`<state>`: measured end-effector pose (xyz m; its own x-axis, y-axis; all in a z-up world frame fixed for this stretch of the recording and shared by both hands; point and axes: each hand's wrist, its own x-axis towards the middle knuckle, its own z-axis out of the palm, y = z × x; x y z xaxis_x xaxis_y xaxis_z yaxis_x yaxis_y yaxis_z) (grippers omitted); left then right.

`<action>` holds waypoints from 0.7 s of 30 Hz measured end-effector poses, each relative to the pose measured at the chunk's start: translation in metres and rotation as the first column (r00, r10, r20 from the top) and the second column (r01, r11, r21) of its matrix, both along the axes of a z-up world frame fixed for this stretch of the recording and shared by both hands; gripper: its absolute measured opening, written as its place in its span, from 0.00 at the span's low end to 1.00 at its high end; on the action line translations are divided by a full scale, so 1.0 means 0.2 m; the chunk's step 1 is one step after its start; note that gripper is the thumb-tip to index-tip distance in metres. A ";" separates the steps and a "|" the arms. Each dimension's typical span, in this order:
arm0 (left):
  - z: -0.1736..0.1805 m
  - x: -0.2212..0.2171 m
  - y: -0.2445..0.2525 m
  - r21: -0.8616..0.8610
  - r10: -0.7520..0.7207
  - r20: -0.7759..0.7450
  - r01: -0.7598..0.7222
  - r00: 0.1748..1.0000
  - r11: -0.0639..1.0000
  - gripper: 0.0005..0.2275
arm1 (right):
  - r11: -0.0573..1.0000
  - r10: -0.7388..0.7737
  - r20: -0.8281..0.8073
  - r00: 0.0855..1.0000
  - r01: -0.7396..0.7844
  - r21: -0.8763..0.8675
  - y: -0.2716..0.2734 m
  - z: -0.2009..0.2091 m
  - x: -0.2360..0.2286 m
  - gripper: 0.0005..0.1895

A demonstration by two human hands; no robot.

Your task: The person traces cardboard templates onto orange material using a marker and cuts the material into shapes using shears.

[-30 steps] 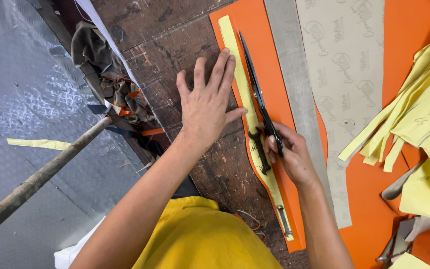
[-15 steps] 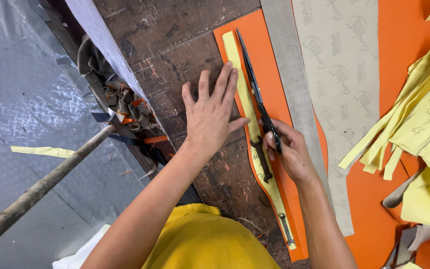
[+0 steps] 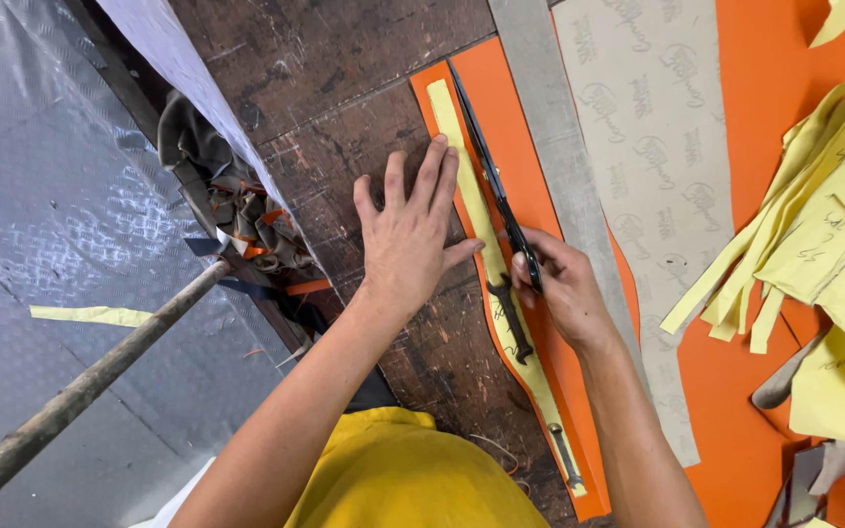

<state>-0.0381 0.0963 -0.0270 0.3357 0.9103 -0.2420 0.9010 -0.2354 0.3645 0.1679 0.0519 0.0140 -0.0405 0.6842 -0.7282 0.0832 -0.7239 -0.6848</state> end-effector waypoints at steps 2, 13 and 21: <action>0.01 0.00 0.00 -0.013 0.001 0.001 -0.001 1.000 1.000 0.53 | 0.999 -0.006 0.044 0.999 0.008 -0.036 -0.03 0.01 0.02 0.18; 0.02 0.01 0.01 0.032 0.053 0.112 -0.057 0.992 0.998 0.46 | 0.829 -0.546 0.004 0.838 0.539 0.151 -0.99 0.23 0.47 0.28; 0.11 0.10 -0.23 0.205 -0.557 0.330 0.518 0.762 0.831 0.17 | 0.431 -0.890 0.308 0.336 0.839 0.331 -2.06 0.44 0.58 0.17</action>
<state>-0.0172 0.0496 -0.0045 0.8214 0.5655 0.0740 0.4235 -0.6917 0.5850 0.2837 -0.3609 0.1017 0.8719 0.2235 -0.4357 -0.2871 -0.4873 -0.8247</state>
